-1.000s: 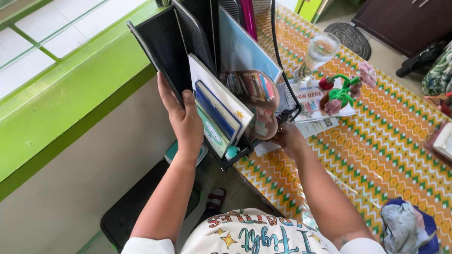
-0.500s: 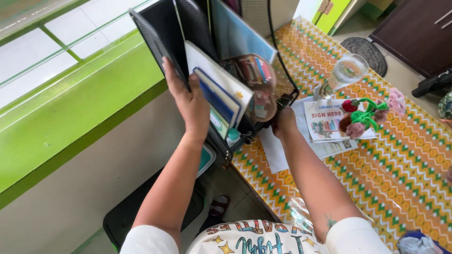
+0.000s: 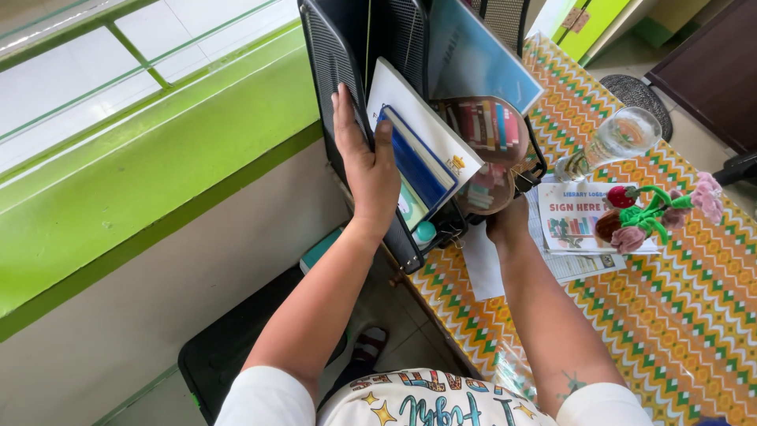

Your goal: The recorder wipes down a desk surface and organizes various items including folders, books, and a logbook.

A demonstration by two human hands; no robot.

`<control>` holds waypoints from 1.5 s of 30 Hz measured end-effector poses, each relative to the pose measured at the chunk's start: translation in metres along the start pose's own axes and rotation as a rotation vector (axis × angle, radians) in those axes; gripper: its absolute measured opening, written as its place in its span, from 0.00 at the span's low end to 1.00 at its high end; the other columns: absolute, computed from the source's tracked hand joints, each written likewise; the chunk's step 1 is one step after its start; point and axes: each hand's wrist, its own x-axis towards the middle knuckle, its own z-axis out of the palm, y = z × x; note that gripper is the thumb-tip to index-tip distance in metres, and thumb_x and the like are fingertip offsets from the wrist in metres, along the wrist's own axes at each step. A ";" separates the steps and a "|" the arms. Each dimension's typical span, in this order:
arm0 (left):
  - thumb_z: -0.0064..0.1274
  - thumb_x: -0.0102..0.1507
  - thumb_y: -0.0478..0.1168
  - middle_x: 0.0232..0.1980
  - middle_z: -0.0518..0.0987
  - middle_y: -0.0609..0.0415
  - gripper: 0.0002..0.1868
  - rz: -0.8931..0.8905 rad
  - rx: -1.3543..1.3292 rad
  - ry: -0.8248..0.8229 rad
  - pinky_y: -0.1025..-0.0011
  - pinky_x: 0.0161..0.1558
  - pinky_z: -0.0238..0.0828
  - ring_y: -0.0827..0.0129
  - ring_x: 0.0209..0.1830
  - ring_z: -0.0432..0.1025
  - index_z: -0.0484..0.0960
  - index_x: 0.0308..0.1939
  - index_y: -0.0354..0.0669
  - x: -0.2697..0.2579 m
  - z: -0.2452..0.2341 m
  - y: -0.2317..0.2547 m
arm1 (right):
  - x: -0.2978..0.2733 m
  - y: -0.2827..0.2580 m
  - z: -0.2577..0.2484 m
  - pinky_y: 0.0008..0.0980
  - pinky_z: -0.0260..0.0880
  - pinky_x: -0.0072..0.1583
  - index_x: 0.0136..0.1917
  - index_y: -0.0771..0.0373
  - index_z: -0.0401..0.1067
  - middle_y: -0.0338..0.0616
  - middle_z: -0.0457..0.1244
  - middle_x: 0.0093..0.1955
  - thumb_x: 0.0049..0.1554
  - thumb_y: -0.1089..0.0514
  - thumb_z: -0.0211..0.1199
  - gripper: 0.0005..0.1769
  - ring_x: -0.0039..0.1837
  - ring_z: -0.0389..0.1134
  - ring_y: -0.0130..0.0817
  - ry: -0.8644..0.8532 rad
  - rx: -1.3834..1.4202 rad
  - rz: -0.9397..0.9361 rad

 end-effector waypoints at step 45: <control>0.58 0.62 0.43 0.74 0.70 0.55 0.32 0.109 0.351 -1.269 0.47 0.73 0.53 0.56 0.74 0.62 0.70 0.70 0.51 -0.217 0.058 0.086 | -0.217 -0.003 -0.182 0.35 0.71 0.57 0.56 0.61 0.71 0.44 0.70 0.53 0.64 0.62 0.55 0.08 0.54 0.73 0.34 0.204 -0.075 -0.046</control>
